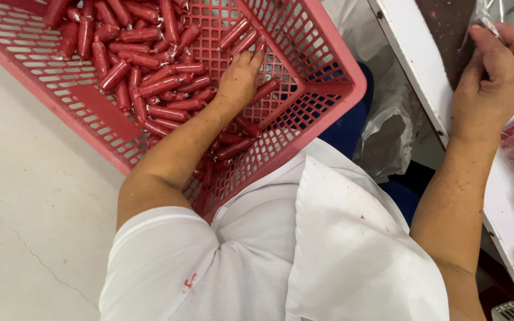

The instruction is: The person picks up several food items from a basket and place them into a plastic bag, then seals the bag with a label.

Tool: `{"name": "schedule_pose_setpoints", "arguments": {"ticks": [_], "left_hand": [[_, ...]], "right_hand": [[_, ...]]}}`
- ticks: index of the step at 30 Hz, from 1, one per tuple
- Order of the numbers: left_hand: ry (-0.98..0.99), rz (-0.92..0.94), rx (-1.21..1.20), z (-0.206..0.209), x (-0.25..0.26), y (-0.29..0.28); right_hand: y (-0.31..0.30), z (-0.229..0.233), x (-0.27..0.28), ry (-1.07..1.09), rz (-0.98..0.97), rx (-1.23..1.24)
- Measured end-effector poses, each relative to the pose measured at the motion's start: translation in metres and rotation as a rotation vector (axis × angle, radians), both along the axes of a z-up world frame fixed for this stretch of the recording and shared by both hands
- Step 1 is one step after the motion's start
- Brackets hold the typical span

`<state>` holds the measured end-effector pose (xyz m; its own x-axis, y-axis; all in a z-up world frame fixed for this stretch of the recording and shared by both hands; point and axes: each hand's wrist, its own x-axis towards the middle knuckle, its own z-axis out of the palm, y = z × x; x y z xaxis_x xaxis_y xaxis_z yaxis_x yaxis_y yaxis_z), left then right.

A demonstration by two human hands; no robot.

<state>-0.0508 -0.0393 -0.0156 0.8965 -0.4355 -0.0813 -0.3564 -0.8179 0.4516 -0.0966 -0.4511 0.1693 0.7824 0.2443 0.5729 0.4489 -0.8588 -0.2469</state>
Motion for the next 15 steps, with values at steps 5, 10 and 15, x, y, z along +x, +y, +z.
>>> {"name": "schedule_pose_setpoints", "arguments": {"ticks": [5, 10, 15], "left_hand": [[0.113, 0.071, -0.033, 0.001, 0.003, 0.003], [-0.137, 0.053, 0.381, -0.023, 0.032, 0.015], [-0.269, 0.064, 0.098, -0.024, 0.048, 0.022]], "right_hand": [[-0.003, -0.002, 0.000, -0.025, -0.016, -0.060], [0.005, 0.004, -0.001, 0.068, 0.059, 0.132], [0.001, 0.000, -0.001, 0.063, 0.051, 0.115]]}}
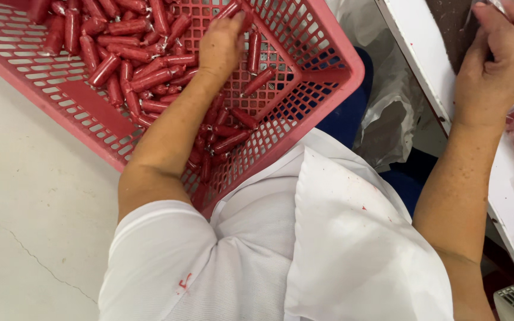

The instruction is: The person picks up several food items from a basket and place them into a plastic bag, then seals the bag with a label.

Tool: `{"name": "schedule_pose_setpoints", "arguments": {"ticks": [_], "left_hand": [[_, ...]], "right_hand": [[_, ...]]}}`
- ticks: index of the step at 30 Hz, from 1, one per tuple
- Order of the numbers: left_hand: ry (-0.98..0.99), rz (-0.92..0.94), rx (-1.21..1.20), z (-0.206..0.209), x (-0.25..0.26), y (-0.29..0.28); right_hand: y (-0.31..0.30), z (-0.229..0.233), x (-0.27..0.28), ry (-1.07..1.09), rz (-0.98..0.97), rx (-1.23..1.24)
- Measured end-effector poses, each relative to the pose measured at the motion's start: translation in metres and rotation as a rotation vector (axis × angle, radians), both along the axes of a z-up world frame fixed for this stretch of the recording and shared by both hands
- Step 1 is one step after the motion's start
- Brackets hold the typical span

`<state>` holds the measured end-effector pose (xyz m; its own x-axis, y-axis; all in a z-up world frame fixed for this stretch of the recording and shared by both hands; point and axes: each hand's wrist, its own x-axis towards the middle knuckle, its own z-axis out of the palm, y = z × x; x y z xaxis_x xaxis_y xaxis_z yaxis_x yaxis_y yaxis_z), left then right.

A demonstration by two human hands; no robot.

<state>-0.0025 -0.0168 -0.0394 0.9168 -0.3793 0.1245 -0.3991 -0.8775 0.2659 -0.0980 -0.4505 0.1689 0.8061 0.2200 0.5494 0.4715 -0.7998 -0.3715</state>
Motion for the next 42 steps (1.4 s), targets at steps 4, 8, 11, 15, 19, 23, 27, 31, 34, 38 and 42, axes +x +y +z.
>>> {"name": "schedule_pose_setpoints", "arguments": {"ticks": [4, 8, 11, 15, 19, 23, 27, 31, 34, 38, 42], "left_hand": [[-0.228, 0.140, -0.058, 0.033, 0.023, 0.037], [-0.413, 0.335, 0.194, 0.026, 0.037, 0.054], [-0.280, 0.079, 0.261, 0.023, 0.023, 0.030], [0.088, 0.134, -0.063, -0.008, 0.000, 0.017], [0.428, 0.253, -0.365, 0.018, -0.025, 0.007], [0.454, 0.181, -0.155, 0.021, -0.039, -0.015], [0.258, -0.026, -0.096, 0.014, -0.033, -0.023], [0.208, -0.256, -0.252, 0.011, -0.032, 0.008], [0.587, -0.184, -0.197, 0.046, -0.044, 0.011], [0.490, 0.055, -0.384, 0.047, -0.021, 0.035], [-0.064, -0.009, -0.239, 0.015, 0.022, 0.085]], "right_hand": [[0.007, 0.004, 0.000, 0.037, 0.015, 0.093], [0.002, 0.002, 0.000, 0.018, 0.010, 0.056], [0.002, 0.000, 0.001, 0.012, 0.006, 0.031], [0.003, 0.004, 0.001, -0.050, 0.003, -0.044], [0.002, 0.005, 0.003, -0.058, 0.008, -0.052], [0.003, 0.001, 0.001, -0.007, 0.015, 0.030], [0.000, 0.001, 0.003, -0.061, 0.001, -0.041], [0.002, 0.004, -0.001, -0.004, -0.013, -0.013], [0.011, 0.011, -0.001, 0.070, 0.015, 0.097], [0.004, 0.000, -0.002, 0.075, 0.010, 0.090], [0.005, -0.007, -0.003, 0.108, 0.001, 0.167]]}}
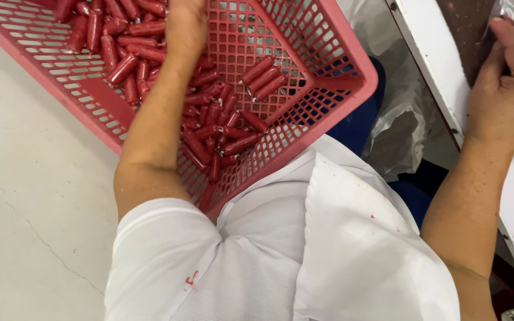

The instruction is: The person picks up several food items from a basket and place them into a plastic bag, then seals the bag with a label.

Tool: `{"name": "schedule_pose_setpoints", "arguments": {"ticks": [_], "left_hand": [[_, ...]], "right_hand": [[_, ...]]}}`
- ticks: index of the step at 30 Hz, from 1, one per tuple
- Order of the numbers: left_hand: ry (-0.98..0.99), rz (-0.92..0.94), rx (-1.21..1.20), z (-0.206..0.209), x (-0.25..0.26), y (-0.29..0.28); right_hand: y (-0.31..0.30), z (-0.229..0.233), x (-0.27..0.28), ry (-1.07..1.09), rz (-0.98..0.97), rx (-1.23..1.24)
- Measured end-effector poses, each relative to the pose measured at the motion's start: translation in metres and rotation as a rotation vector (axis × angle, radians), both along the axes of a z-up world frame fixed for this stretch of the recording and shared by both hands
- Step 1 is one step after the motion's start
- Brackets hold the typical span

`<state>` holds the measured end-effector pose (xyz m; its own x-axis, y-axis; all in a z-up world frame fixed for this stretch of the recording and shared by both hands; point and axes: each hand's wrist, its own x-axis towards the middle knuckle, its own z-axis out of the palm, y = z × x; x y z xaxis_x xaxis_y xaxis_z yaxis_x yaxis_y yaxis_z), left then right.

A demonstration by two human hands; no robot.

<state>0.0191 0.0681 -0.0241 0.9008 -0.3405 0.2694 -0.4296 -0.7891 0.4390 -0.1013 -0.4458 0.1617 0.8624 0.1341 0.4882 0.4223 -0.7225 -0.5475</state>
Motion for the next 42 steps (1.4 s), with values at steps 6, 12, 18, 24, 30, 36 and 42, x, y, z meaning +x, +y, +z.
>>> {"name": "schedule_pose_setpoints", "arguments": {"ticks": [6, 12, 18, 24, 30, 36, 42], "left_hand": [[0.006, -0.013, 0.151, 0.001, 0.025, 0.032], [0.027, -0.030, 0.308, -0.002, 0.030, 0.045], [-0.054, 0.177, 0.812, -0.045, -0.001, 0.023], [0.316, 0.170, 0.094, 0.026, -0.009, -0.012], [1.341, 0.252, -1.127, 0.081, -0.037, -0.066], [1.308, 0.297, -1.147, 0.074, -0.062, -0.079], [0.885, 0.168, -0.568, 0.048, -0.091, -0.083]], "right_hand": [[-0.003, -0.002, -0.003, 0.039, -0.035, -0.027], [-0.003, -0.005, -0.003, 0.087, -0.060, -0.014], [-0.001, -0.001, -0.003, 0.069, -0.064, -0.048], [-0.006, -0.001, -0.003, 0.002, -0.006, -0.014], [-0.003, 0.007, -0.001, -0.033, 0.020, -0.045], [-0.011, -0.001, -0.002, -0.109, -0.026, -0.140], [-0.009, 0.003, -0.002, -0.111, -0.022, -0.133]]}}
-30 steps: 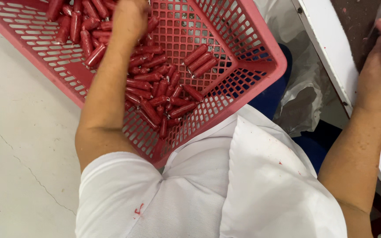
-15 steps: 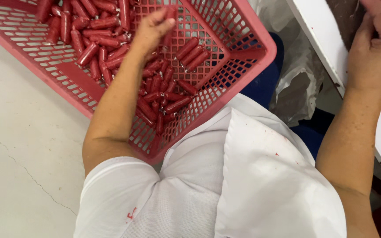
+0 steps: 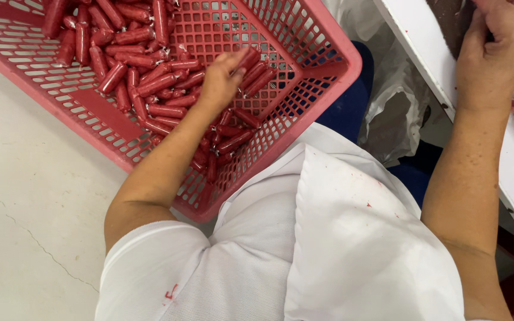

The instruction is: The person picks up several food items from a basket and place them into a plastic bag, then seals the bag with a label.

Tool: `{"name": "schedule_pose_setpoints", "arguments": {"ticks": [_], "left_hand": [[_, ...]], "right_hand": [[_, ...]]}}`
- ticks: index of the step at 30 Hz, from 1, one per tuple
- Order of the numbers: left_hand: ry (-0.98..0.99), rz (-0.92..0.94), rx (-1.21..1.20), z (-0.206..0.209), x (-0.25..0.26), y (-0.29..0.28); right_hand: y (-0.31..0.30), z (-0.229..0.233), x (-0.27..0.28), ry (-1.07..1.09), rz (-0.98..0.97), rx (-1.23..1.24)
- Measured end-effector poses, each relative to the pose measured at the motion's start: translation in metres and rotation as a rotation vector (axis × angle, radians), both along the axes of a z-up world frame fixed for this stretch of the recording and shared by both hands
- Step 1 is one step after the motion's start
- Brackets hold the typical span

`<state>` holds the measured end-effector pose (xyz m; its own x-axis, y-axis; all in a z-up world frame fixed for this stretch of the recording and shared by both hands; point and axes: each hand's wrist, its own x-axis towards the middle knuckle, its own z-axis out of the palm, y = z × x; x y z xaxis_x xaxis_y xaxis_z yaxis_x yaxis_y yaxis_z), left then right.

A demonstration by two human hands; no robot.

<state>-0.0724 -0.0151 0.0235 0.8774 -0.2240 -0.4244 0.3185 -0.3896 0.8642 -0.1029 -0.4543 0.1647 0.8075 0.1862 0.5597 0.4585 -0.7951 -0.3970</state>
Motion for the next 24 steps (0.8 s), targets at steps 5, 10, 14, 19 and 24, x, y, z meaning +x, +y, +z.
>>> {"name": "schedule_pose_setpoints", "arguments": {"ticks": [5, 10, 14, 19, 24], "left_hand": [[-0.055, -0.214, 0.235, 0.031, -0.019, -0.031], [-0.680, -0.779, 0.837, -0.068, -0.038, -0.025], [-0.808, -0.746, 0.625, -0.044, -0.034, -0.021], [-0.899, -0.504, 0.775, -0.047, -0.013, -0.013], [-0.716, -0.616, 0.698, -0.038, 0.006, -0.023]], "right_hand": [[-0.003, -0.004, -0.001, -0.016, 0.013, 0.002], [0.004, 0.005, 0.003, -0.038, 0.023, -0.011], [0.000, 0.003, 0.004, -0.086, 0.010, -0.071], [0.016, 0.025, 0.011, -0.074, 0.098, -0.058], [0.004, -0.003, 0.019, 0.102, -0.167, 0.412]]}}
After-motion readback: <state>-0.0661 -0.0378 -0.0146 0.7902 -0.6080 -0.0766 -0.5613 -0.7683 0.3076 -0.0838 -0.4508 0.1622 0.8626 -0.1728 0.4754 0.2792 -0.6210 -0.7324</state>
